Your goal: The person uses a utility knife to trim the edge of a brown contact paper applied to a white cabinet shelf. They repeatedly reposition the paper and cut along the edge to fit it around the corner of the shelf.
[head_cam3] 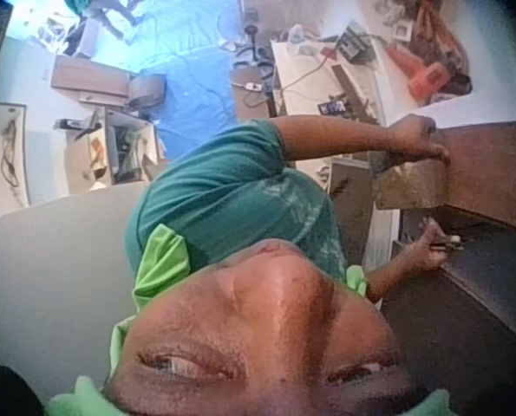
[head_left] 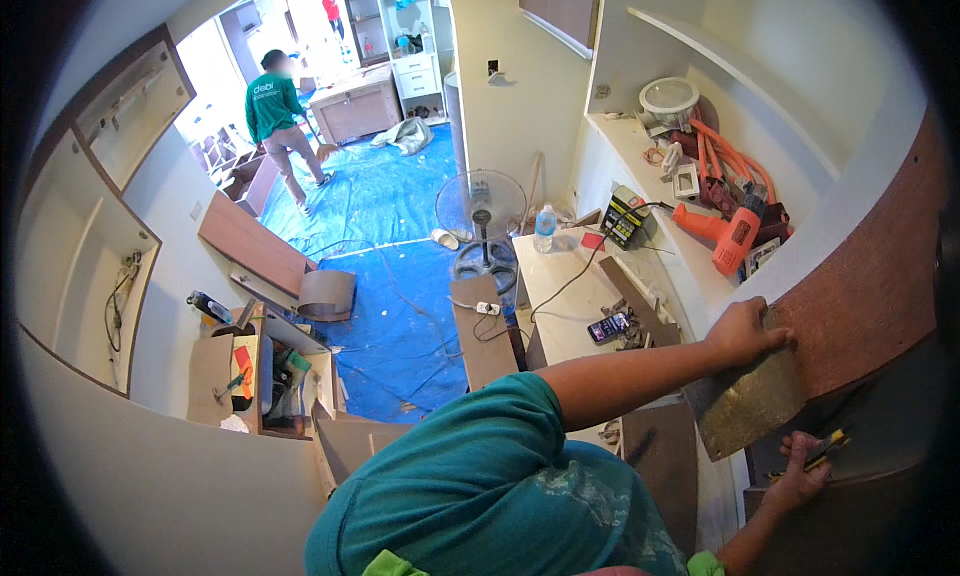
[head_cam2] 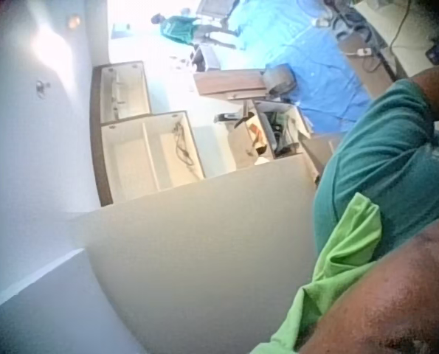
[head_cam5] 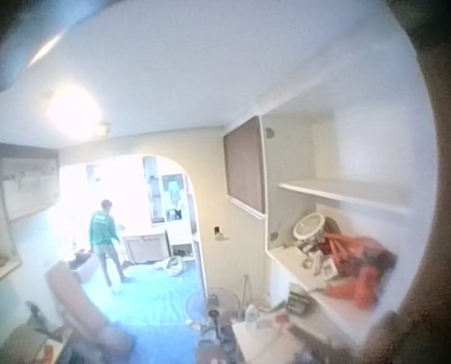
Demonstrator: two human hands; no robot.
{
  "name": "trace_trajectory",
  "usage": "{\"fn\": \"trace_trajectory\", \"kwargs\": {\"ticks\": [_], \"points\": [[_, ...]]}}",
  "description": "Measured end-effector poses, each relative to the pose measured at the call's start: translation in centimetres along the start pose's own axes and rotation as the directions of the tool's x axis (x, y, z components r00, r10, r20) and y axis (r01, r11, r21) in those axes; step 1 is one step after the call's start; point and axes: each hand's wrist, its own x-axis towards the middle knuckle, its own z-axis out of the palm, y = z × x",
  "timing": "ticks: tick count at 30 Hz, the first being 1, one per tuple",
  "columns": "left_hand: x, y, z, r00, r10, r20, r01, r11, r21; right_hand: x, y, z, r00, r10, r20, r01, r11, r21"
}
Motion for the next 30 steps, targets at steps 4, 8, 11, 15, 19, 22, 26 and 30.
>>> {"fn": "trace_trajectory", "kwargs": {"ticks": [4, 8, 11, 15, 19, 22, 26, 30], "points": [[0.0, 1.0, -0.4, 0.998, -0.059, 0.036, 0.058, 0.998, 0.038, 0.6, -0.8, -1.7, 0.997, -0.043, -0.061, 0.040, 0.998, -0.045], [0.0, 1.4, -0.8, 0.996, -0.053, 0.073, 0.048, 0.997, 0.065, 0.4, -0.9, -1.7, 0.985, -0.036, -0.171, 0.036, 0.999, 0.002], [0.4, 0.9, -0.7, 0.997, -0.047, 0.064, 0.041, 0.995, 0.088, 1.0, 0.4, -2.9, 0.984, -0.034, -0.176, 0.026, 0.998, -0.050], [0.1, 1.4, -0.7, 0.995, -0.050, 0.088, 0.040, 0.994, 0.105, 0.5, -0.9, -1.6, 0.959, -0.077, -0.271, 0.077, 0.997, -0.009], [0.3, 1.0, -0.3, 0.995, -0.053, 0.087, 0.044, 0.994, 0.102, 0.7, -2.6, -1.3, 0.960, -0.039, -0.277, 0.067, 0.993, 0.094], [0.2, 1.4, -0.7, 0.992, -0.087, 0.096, 0.078, 0.992, 0.096, 1.2, -2.4, -1.8, 0.970, -0.019, -0.241, 0.074, 0.973, 0.220], [0.8, 0.2, 0.0, 0.995, -0.066, 0.080, 0.057, 0.993, 0.105, 1.5, -2.2, -2.5, 0.984, -0.126, -0.123, 0.165, 0.905, 0.392], [-0.1, 1.2, -0.5, 0.994, -0.067, 0.082, 0.060, 0.995, 0.085, 1.7, -3.0, -2.4, 0.989, -0.113, -0.097, 0.135, 0.953, 0.271]]}}
